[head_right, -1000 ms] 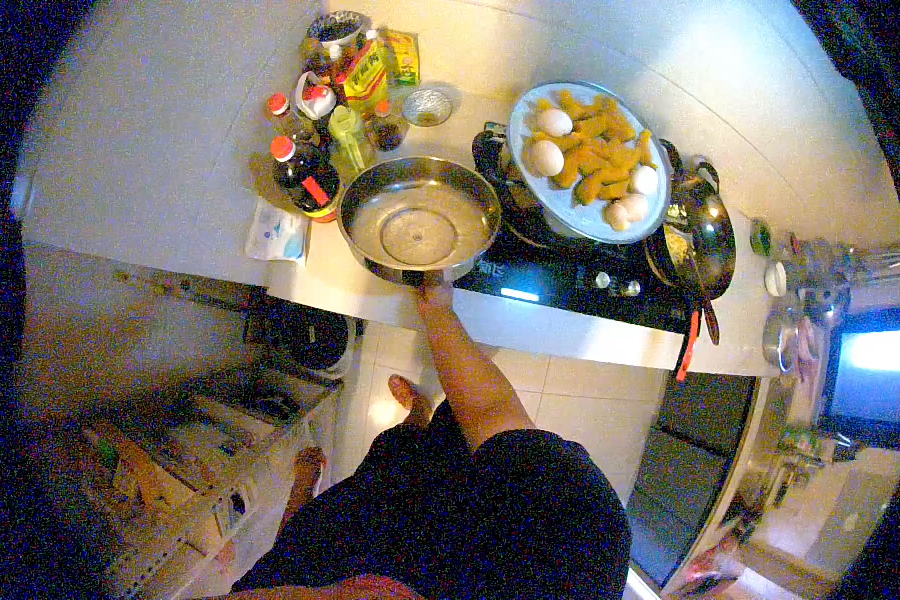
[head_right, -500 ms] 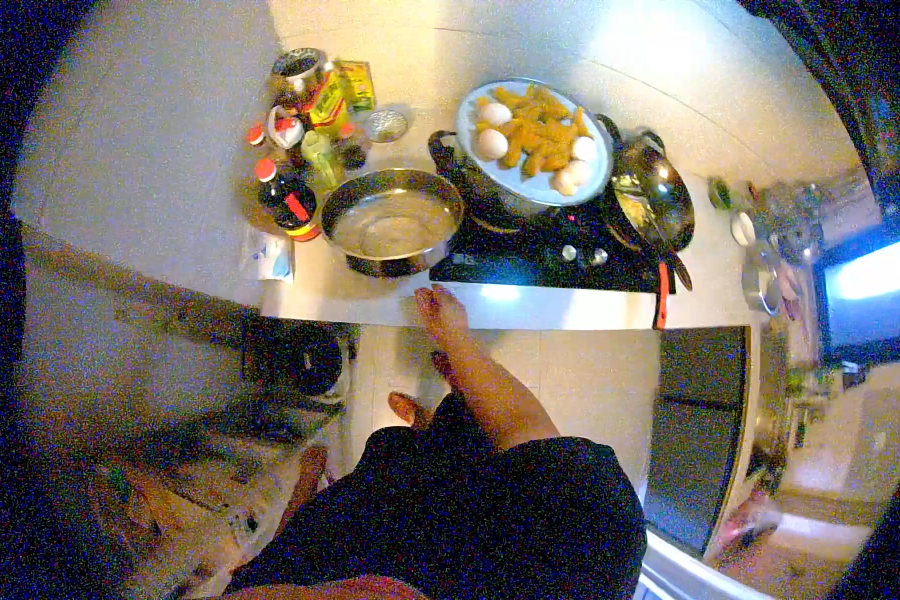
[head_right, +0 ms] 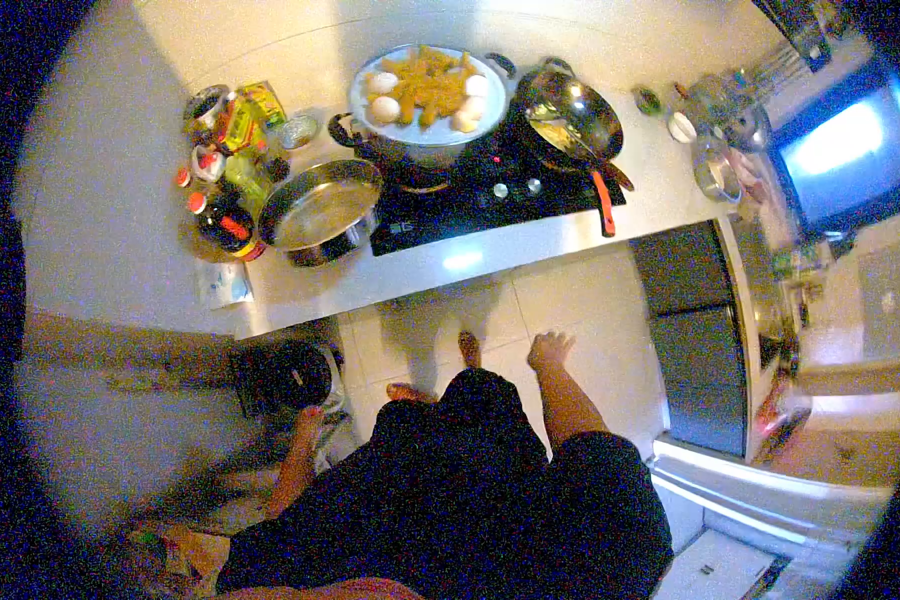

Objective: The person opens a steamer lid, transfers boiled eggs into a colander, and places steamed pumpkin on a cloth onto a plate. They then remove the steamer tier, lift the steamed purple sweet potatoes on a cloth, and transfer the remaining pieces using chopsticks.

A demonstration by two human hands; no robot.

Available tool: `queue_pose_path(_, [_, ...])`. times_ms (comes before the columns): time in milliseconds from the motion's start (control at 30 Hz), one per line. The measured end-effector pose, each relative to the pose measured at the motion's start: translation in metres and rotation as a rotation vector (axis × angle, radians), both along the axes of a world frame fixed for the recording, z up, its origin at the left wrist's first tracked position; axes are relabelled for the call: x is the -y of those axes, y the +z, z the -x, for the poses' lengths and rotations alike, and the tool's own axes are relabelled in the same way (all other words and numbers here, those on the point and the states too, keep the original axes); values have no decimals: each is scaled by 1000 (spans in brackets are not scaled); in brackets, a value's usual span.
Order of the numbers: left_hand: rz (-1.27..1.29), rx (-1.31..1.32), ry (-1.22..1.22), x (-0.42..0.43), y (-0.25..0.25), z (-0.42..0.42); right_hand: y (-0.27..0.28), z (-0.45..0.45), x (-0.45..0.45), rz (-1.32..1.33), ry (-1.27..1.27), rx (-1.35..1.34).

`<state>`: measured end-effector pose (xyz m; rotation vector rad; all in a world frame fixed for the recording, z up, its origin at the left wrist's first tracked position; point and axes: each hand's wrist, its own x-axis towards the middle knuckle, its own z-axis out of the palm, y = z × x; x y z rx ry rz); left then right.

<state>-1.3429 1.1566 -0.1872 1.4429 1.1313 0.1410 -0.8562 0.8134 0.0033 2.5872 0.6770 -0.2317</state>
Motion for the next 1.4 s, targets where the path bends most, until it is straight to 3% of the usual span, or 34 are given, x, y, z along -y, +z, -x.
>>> queue_pose_path(67, [-9,1,-24,5,37,-23,-14,-17,25,-180,-288,-412])
queue_pose_path(100, [-19,-70,-72,5,25,-21,-19,-29,32,-274,-423,-615])
queue_pose_path(200, [-65,-272,-209,15,27,-29,6,-42,37,-278,-109,-199])
queue_pose_path(300, [-173,-466,-320,44,32,-36,-55,-86,49,-650,-327,-719])
queue_pose_path(333, [-210,-523,-353,56,38,-42,-70,-104,51,-673,-335,-677])
queue_pose_path(433, [-283,-627,-407,100,63,-76,-136,-158,61,-1453,-595,-936])
queue_pose_path(467, [-309,-646,-412,114,72,-88,-114,-180,59,-1346,-806,-1195])
queue_pose_path(533, [-389,-640,-416,150,111,-131,-163,-231,68,-1480,-637,-1066])
queue_pose_path(633, [-378,-587,-344,193,184,-204,-182,-271,68,-1952,-725,-1045])
queue_pose_path(700, [-210,-595,-270,212,225,-241,-91,-285,53,-2147,-1567,-1283])
queue_pose_path(733, [-155,-610,-231,219,233,-253,-108,-297,55,-2167,-1567,-1361])
queue_pose_path(833, [-81,-591,-143,236,238,-259,-102,-302,26,-2565,-1294,-1557])
queue_pose_path(967, [-193,-658,-252,244,224,-228,-73,-295,24,-2495,-1375,-1602])
queue_pose_path(1067, [-190,-913,-494,242,190,-193,-47,-294,18,-2453,-1364,-1596])
queue_pose_path(1133, [-190,-848,-382,250,137,-147,-38,-292,16,-2466,-1331,-1601])
queue_pose_path(1233, [-118,-754,-290,257,143,-150,-39,-295,14,-2409,-1113,-1598])
queue_pose_path(1300, [-130,-705,-241,264,181,-176,-53,-293,22,-2406,-1281,-1636])
queue_pose_path(1400, [-200,-647,-149,262,220,-224,-90,-295,41,-2204,-1478,-1442])
